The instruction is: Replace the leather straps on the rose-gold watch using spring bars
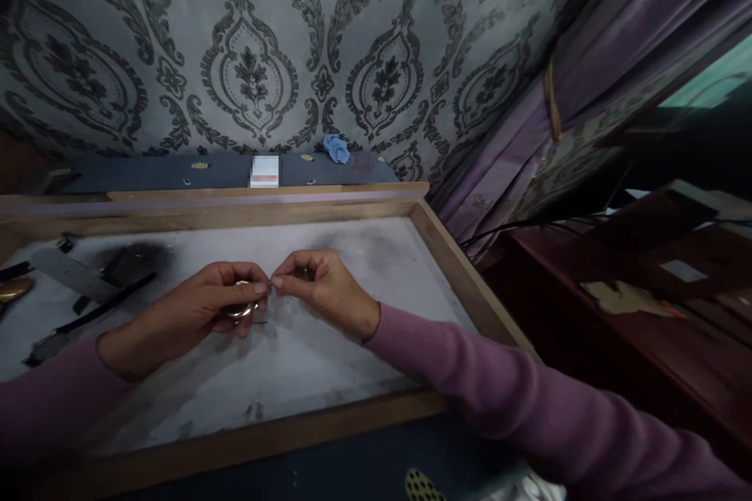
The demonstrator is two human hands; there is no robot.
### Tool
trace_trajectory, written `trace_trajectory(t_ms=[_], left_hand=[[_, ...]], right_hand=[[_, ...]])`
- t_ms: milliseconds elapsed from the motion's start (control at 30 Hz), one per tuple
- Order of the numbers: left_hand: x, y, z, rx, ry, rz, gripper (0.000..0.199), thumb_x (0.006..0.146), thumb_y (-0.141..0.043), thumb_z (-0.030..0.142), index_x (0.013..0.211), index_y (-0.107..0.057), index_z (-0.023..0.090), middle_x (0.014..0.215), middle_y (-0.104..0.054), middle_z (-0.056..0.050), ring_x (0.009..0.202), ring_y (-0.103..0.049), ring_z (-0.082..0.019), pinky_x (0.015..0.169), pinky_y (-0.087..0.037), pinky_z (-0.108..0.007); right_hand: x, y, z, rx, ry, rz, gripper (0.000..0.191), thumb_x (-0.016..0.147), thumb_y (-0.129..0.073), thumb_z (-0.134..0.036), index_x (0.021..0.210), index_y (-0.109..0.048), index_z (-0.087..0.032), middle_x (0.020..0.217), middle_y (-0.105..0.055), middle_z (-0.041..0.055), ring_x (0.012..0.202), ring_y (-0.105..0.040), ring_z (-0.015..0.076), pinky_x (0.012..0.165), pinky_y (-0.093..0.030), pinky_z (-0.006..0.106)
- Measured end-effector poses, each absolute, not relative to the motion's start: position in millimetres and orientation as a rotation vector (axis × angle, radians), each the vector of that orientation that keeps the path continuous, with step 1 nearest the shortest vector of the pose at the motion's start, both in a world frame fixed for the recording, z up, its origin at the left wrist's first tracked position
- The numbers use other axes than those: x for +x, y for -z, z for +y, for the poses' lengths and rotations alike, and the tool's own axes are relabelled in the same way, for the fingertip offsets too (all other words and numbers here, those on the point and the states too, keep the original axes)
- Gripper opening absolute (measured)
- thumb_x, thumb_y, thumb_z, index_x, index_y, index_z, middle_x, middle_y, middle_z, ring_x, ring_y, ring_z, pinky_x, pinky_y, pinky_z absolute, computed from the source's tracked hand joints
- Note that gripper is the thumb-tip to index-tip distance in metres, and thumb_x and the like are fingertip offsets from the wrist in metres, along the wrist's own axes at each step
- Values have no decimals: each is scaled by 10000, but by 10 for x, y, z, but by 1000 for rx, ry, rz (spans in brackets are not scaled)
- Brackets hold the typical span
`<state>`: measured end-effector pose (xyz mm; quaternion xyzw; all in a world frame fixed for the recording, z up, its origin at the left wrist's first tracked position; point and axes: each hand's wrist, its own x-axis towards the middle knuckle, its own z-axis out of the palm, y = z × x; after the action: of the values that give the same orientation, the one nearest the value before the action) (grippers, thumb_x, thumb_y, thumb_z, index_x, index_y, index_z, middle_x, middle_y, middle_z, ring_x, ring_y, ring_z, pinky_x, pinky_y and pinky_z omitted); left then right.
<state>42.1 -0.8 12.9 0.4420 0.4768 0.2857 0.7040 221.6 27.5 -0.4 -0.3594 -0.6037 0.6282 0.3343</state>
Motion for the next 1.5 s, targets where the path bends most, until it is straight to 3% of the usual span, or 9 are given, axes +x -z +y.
trace_trajectory(t_ms=[167,300,533,700,933,1067,1300,1400,1500], left_hand=[[390,-187,28,1005,-664,1097,184,726,-660,277,664,-568,130,627,-570,17,416,-512,-53,383,-189,-181],[331,-233,75,1021,-711,1110,187,756,-656,265,673,-567,124,671,-578,3,419,-501,-42,373,-152,-180],[311,-194,90,1022,-710,1123,197,760,-643,273,668,-556,123,636,-553,9,416,-472,-40,374,-159,-171],[331,-148,79,1005,-697,1146,176,755,-637,259,682,-551,124,647,-561,7,420,-469,-41,370,-163,-174],[300,-101,67,986,-695,1128,212,766,-649,289,677,-552,123,658,-564,6,425,-469,-43,380,-157,-185],[290,-86,65,980,-705,1108,213,764,-656,295,692,-555,122,667,-562,5,428,-473,-40,381,-154,-185],[297,-96,51,970,-701,1105,223,758,-649,305,676,-559,117,597,-526,17,424,-476,-45,384,-152,-183],[314,-98,34,963,-702,1107,214,739,-657,303,675,-558,125,582,-538,19,420,-482,-52,384,-150,-186],[332,-97,12,974,-685,1101,220,750,-647,314,668,-561,128,537,-515,32,416,-485,-56,389,-159,-187]], right_hand=[[2237,-33,314,-962,-1522,-1678,282,728,-689,-415,705,-618,-143,581,-509,-39,537,-402,80,511,-310,228],[2306,-83,581,-1097,-1185,-1800,260,812,-555,-394,790,-602,-139,568,-438,-52,499,-326,78,479,-259,232],[2393,40,853,-1238,-950,-2137,181,780,-542,-214,629,-593,-128,539,-454,-35,530,-375,89,527,-282,233],[2443,94,638,-1298,-848,-2330,108,782,-629,-247,795,-636,-140,604,-534,-19,548,-434,99,540,-267,230],[2458,82,599,-1272,-799,-2479,95,793,-658,-225,777,-618,-140,743,-582,24,662,-497,129,611,-324,234],[2459,73,578,-1244,-811,-2516,164,775,-690,-296,804,-623,-149,782,-571,27,702,-505,144,632,-339,240],[2437,63,527,-1272,-863,-2438,115,673,-676,-99,670,-573,-150,691,-511,-1,620,-441,116,580,-306,237],[2419,71,500,-1268,-968,-2355,130,765,-622,-178,677,-530,-153,597,-496,-24,539,-432,93,510,-322,216],[2380,52,444,-1150,-1436,-2036,232,863,-538,-368,790,-535,-148,595,-562,-20,444,-447,67,425,-360,190]])
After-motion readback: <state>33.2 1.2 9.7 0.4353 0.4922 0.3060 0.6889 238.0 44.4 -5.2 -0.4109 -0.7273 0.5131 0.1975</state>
